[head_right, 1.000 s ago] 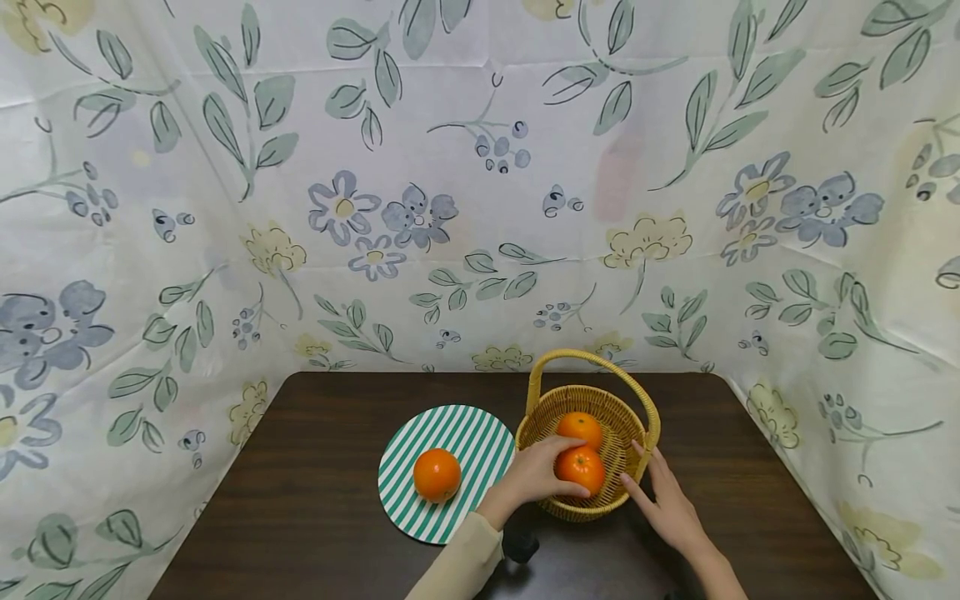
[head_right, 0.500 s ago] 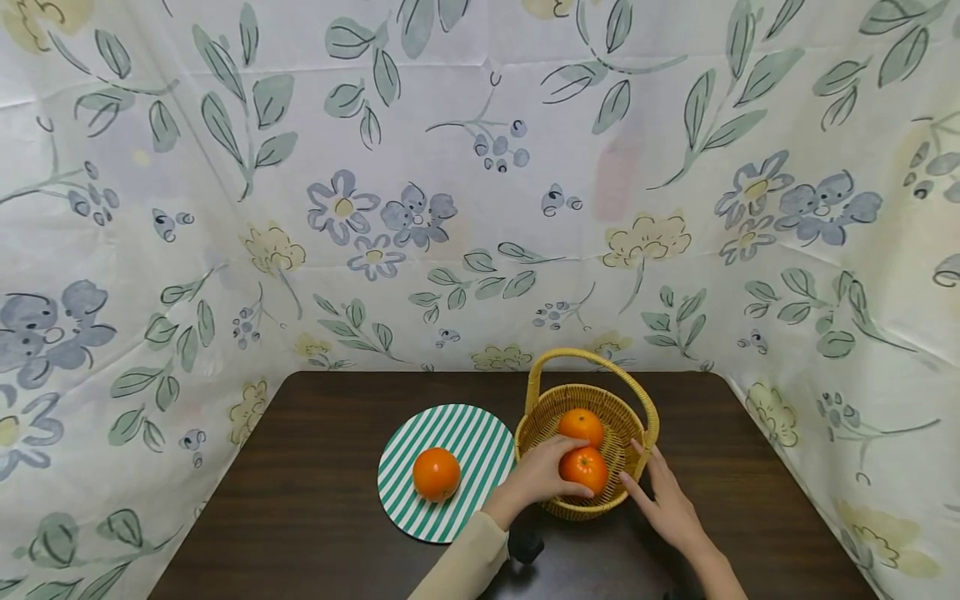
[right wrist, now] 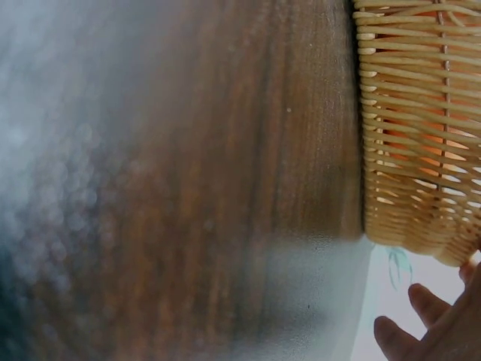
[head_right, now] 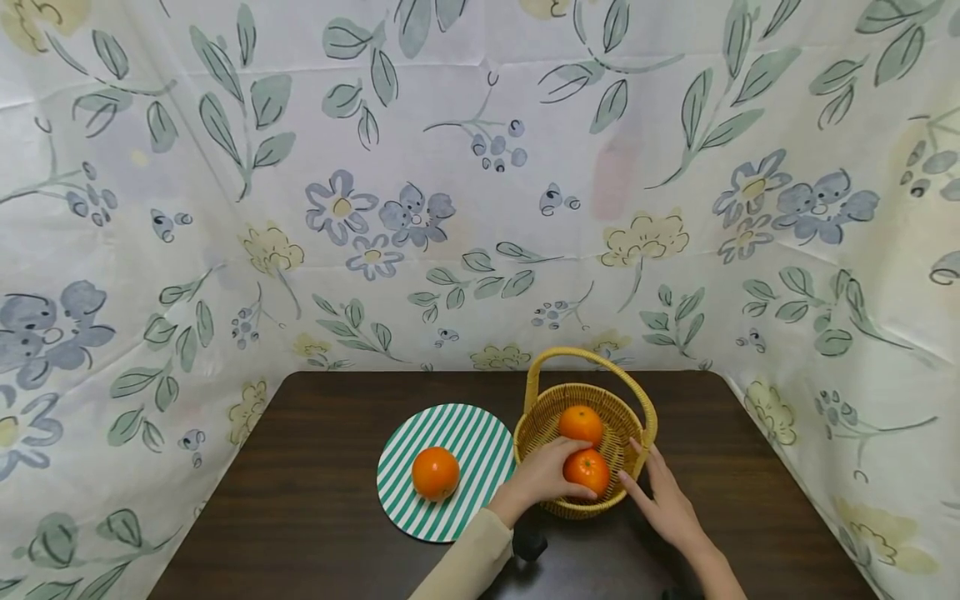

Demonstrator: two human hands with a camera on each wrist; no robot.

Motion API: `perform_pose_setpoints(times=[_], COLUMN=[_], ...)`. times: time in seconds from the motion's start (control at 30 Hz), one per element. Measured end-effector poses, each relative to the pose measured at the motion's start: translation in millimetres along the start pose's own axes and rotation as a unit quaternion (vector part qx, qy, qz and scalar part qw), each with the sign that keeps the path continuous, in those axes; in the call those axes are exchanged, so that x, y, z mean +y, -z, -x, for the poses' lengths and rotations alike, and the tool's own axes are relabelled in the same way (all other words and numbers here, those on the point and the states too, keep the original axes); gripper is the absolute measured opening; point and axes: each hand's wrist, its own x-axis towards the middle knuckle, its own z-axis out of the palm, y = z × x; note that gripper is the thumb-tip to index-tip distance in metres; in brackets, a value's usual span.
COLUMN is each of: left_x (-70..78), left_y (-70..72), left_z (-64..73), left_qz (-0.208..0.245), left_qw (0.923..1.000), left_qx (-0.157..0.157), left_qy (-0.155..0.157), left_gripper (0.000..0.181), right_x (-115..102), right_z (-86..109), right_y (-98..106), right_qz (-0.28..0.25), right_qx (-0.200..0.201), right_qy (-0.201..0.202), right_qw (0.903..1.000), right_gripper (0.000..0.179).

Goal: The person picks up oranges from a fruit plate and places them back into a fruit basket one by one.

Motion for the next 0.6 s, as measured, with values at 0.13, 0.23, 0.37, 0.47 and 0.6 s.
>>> perform_pose_setpoints(times=[0.13, 0.23, 0.37, 0.47, 0.6], left_x=[0.6, 0.0, -0.6, -0.9, -1.0], left_y=[-1.9, -3.1, -2.8, -2.5, -2.2], left_z=[0.5, 0.6, 0.3, 0.3, 1.0], left_qz=[0.0, 0.004, 0.004, 0.005, 0.01], left_qw=[1.0, 1.0, 1.0, 0.9999, 0.9999], left_qx=[-0.006, -0.004, 0.002, 0.005, 0.005], left_qy=[0.003, 0.002, -0.004, -0.008, -0.005], left_gripper=[0.074, 0.073, 0.071, 0.071, 0.069], right_x=[-0.7, -0.6, 0.5, 1.4, 1.7], right_z=[0.3, 0.5, 0.2, -0.4, -0.8], right_y=[-0.6, -1.2, -1.7, -1.6, -1.4], right_qz=[0.006, 0.007, 0.001, -0.001, -0.001], right_qx=[-0.003, -0.003, -0.001, 0.001, 0.0], right_qy=[-0.005, -0.006, -0.002, 0.001, -0.001], right_qw=[1.0, 1.0, 1.0, 1.0, 1.0], right_gripper=[0.063, 0.063, 0.063, 0.063, 0.063])
